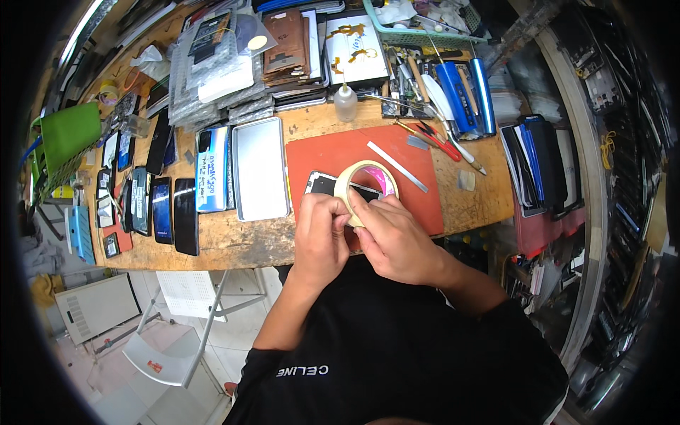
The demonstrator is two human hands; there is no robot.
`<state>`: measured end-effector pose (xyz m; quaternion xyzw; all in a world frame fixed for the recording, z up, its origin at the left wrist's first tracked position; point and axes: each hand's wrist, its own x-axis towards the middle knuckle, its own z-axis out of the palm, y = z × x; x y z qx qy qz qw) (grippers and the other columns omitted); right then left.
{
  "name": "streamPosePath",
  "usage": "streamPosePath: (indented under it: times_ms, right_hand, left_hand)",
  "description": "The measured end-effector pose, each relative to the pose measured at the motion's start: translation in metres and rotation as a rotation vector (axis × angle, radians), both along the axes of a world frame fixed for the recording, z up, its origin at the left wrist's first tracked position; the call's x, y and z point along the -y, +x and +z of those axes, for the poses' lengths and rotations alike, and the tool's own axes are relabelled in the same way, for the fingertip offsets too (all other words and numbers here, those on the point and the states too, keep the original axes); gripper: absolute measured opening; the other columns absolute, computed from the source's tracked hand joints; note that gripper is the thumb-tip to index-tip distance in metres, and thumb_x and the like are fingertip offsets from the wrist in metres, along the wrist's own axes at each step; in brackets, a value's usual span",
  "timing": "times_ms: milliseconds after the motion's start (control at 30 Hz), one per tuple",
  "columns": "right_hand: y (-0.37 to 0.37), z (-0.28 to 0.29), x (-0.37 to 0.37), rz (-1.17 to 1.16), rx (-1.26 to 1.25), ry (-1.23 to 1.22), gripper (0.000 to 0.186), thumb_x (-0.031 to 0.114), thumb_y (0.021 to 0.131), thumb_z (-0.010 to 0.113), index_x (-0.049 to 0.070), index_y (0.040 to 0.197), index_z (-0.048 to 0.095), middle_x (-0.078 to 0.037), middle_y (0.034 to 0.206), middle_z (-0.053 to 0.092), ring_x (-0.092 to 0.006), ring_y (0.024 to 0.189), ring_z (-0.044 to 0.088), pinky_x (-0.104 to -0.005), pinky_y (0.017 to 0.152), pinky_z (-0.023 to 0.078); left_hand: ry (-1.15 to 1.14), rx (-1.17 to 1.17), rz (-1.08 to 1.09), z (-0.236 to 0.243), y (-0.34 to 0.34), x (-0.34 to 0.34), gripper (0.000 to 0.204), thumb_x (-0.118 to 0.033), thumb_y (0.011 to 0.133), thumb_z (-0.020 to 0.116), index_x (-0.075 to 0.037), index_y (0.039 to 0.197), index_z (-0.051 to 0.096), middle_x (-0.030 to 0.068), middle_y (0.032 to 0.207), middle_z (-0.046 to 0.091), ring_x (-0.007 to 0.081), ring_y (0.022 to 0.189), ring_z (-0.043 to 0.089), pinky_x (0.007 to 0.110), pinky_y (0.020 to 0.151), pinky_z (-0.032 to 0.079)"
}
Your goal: The person inspects several smartphones, removes a screen assembly from a white phone, and uses a screwdriver and tape on components. They handle multiple phones and parts on a cluttered workbench.
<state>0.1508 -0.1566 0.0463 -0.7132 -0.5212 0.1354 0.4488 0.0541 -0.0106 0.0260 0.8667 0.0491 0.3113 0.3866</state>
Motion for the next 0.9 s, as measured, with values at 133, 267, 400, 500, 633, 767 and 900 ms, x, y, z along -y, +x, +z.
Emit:
streamPosePath:
  times_ms: [133,267,400,500,633,767,900]
  right_hand:
    - [0.0,0.0,0.0,0.036,-0.017,-0.019,0.061,-0.005,0.092,0.062,-0.013,0.149,0.043,-0.018,0.1,0.067,-0.033,0.095,0.066,-0.0452,0.088,0.045]
    - [0.0,-0.002,0.0,0.015,-0.086,0.053,0.061,-0.004,0.093,0.062,-0.013,0.15,0.044,-0.019,0.101,0.067,-0.033,0.096,0.067,-0.0451,0.089,0.046]
    - [-0.001,-0.004,0.0,-0.018,-0.115,0.097,0.06,-0.003,0.094,0.062,-0.013,0.15,0.044,-0.02,0.103,0.069,-0.0339,0.098,0.068,-0.0449,0.089,0.048]
    - [-0.005,-0.004,-0.003,-0.031,-0.276,0.088,0.058,-0.002,0.095,0.063,-0.012,0.149,0.046,-0.023,0.103,0.069,-0.0351,0.098,0.07,-0.0449,0.085,0.05]
    - [-0.001,-0.003,-0.01,-0.037,-0.239,0.104,0.038,0.001,0.093,0.069,-0.006,0.13,0.064,-0.02,0.096,0.071,-0.0358,0.088,0.07,-0.0429,0.082,0.053]
    - [0.007,0.0,-0.014,-0.096,-0.158,-0.031,0.013,0.004,0.096,0.066,-0.002,0.107,0.066,-0.018,0.083,0.068,-0.0371,0.077,0.065,-0.0455,0.074,0.048]
    - [0.01,0.002,-0.017,-0.135,-0.08,0.058,0.007,0.002,0.094,0.063,-0.001,0.1,0.065,-0.018,0.078,0.064,-0.0382,0.073,0.061,-0.0464,0.068,0.046]
  left_hand:
    - [0.022,0.032,-0.003,-0.005,-0.001,-0.001,0.019,0.014,0.086,0.058,0.0,0.097,0.051,0.015,0.091,0.049,0.0312,0.077,0.052,0.041,0.069,0.046]
    - [0.093,0.049,-0.022,-0.007,-0.006,-0.002,0.035,0.011,0.075,0.071,-0.003,0.102,0.052,0.0143,0.099,0.053,0.0333,0.088,0.056,0.044,0.077,0.047]
    - [-0.007,0.153,0.131,-0.005,-0.006,0.001,0.041,0.003,0.073,0.079,-0.002,0.11,0.061,0.0139,0.104,0.063,0.0322,0.094,0.063,0.042,0.082,0.052]
    - [0.243,0.181,0.077,0.001,-0.006,-0.01,0.042,0.0,0.071,0.082,-0.002,0.111,0.068,0.0099,0.098,0.068,0.0297,0.092,0.067,0.041,0.085,0.053]
    - [0.342,0.157,0.167,0.002,-0.004,-0.017,0.026,0.004,0.073,0.077,-0.005,0.093,0.063,0.0065,0.088,0.067,0.0283,0.087,0.069,0.04,0.075,0.052]
    - [0.051,0.133,0.154,0.001,-0.005,-0.009,0.013,0.003,0.087,0.07,-0.004,0.092,0.06,0.0115,0.087,0.064,0.0307,0.087,0.068,0.042,0.075,0.052]
    - [-0.156,0.029,0.15,0.002,-0.005,-0.004,0.008,0.0,0.092,0.068,-0.003,0.094,0.061,0.0157,0.09,0.064,0.0359,0.085,0.065,0.044,0.075,0.051]
